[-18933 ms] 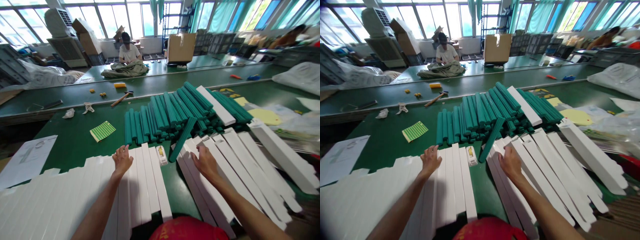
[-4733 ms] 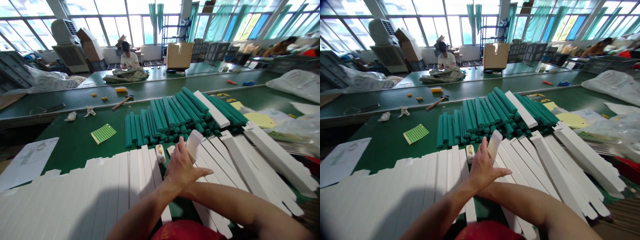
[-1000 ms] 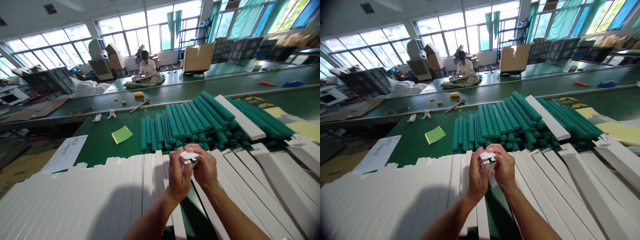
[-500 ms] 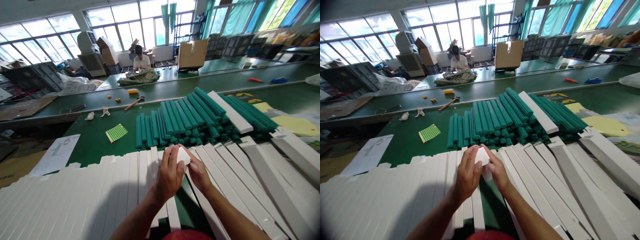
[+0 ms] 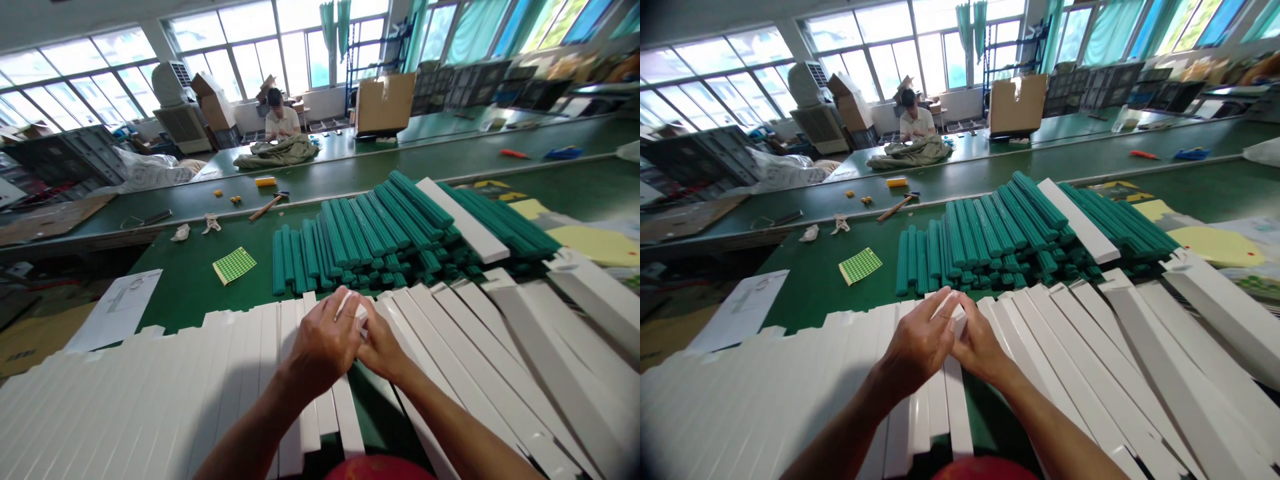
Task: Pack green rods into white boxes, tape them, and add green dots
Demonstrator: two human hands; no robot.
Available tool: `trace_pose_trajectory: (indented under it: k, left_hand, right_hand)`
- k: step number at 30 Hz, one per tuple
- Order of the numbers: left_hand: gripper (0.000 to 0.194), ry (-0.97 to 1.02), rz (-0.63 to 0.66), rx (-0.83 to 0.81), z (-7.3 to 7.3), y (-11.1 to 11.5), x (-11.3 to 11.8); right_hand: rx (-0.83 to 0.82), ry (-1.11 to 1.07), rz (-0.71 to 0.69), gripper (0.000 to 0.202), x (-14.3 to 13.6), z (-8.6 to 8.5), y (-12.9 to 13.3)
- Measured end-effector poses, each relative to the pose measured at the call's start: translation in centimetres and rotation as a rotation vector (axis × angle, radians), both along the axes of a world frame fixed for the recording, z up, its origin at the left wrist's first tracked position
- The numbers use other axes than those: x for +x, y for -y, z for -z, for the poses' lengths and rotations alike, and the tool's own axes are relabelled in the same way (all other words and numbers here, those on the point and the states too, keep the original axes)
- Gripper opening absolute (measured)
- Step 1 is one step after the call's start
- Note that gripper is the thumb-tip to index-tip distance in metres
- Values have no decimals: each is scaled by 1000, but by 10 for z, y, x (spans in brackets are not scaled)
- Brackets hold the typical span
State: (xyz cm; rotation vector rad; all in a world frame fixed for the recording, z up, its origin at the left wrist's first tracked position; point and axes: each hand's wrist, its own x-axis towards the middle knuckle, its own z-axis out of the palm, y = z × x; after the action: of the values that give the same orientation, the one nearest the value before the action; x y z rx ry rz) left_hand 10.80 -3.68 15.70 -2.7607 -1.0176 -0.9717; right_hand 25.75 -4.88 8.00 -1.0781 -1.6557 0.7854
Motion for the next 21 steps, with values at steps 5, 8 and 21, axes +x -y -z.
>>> trace_pose_trajectory:
  k: [5, 8, 21]
  left_hand:
    - [44, -86, -42, 24, 9, 0, 3]
    - [45, -125, -87, 56, 17, 3, 4]
    - [43, 173, -56, -29, 45, 11, -28]
  right_hand:
    - [50, -8, -58, 59, 2, -7, -4]
    - [74, 5, -87, 61, 3, -8, -5]
    - [-433, -332, -158, 62, 42, 18, -22]
